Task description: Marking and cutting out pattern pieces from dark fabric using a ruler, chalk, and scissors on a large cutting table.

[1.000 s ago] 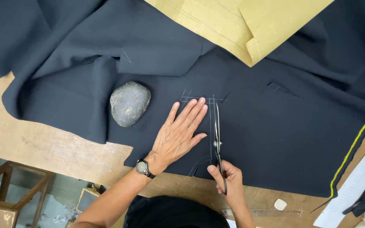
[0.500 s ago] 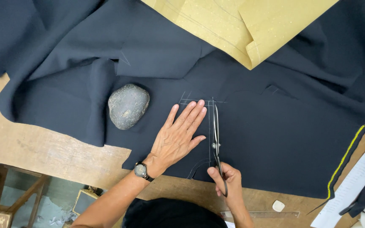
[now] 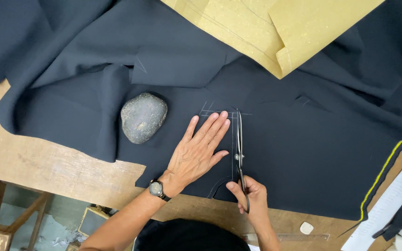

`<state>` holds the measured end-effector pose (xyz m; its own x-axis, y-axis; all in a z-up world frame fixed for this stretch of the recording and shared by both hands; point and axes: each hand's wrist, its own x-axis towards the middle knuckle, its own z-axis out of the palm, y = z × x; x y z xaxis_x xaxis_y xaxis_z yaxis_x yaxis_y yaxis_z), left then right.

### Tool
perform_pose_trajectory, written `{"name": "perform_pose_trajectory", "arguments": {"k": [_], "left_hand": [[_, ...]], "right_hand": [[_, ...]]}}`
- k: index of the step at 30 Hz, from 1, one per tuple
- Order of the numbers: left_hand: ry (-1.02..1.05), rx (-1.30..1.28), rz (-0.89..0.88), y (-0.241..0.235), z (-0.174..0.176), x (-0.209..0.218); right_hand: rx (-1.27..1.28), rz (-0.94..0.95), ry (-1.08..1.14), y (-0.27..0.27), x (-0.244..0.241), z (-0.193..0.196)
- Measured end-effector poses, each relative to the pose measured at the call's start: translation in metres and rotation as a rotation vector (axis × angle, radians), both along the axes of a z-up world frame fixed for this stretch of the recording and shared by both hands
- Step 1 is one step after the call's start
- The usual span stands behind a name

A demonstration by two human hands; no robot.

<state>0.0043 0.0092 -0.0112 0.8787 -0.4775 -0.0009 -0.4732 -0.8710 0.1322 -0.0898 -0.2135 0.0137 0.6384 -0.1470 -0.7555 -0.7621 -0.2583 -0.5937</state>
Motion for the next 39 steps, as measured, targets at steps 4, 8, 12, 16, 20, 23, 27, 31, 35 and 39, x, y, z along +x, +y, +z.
{"name": "perform_pose_trajectory", "arguments": {"k": [4, 8, 12, 16, 20, 23, 27, 31, 35, 39], "left_hand": [[-0.005, -0.001, 0.001, 0.000, -0.001, -0.001], [-0.006, 0.018, 0.001, -0.001, -0.001, 0.000], [-0.006, 0.031, 0.000, 0.000, -0.001, 0.000], [-0.014, 0.046, 0.002, 0.000, 0.001, 0.000], [-0.019, 0.037, -0.001, 0.001, 0.002, 0.000], [-0.022, 0.028, 0.003, 0.001, 0.002, -0.001], [-0.041, 0.013, 0.011, 0.001, 0.003, -0.003], [-0.045, -0.018, 0.046, -0.003, 0.007, -0.008], [-0.044, -0.083, 0.103, -0.011, 0.021, -0.017], [-0.081, -0.256, 0.174, -0.023, 0.022, -0.034]], "right_hand": [[0.000, 0.001, 0.019, 0.001, 0.001, 0.002], [-0.006, 0.037, -0.022, 0.001, 0.003, 0.003], [0.027, 0.045, -0.047, 0.001, 0.002, 0.004], [-0.010, 0.055, -0.043, -0.001, 0.000, -0.001], [0.021, 0.047, -0.035, 0.001, 0.002, 0.004], [0.033, 0.063, -0.028, 0.002, 0.004, 0.007], [0.124, -0.001, -0.036, -0.010, -0.001, 0.002], [0.286, 0.053, -0.041, -0.043, 0.009, 0.012], [0.535, 0.072, 0.100, -0.083, 0.034, 0.016], [0.776, 0.135, 0.200, -0.125, 0.065, 0.004]]}}
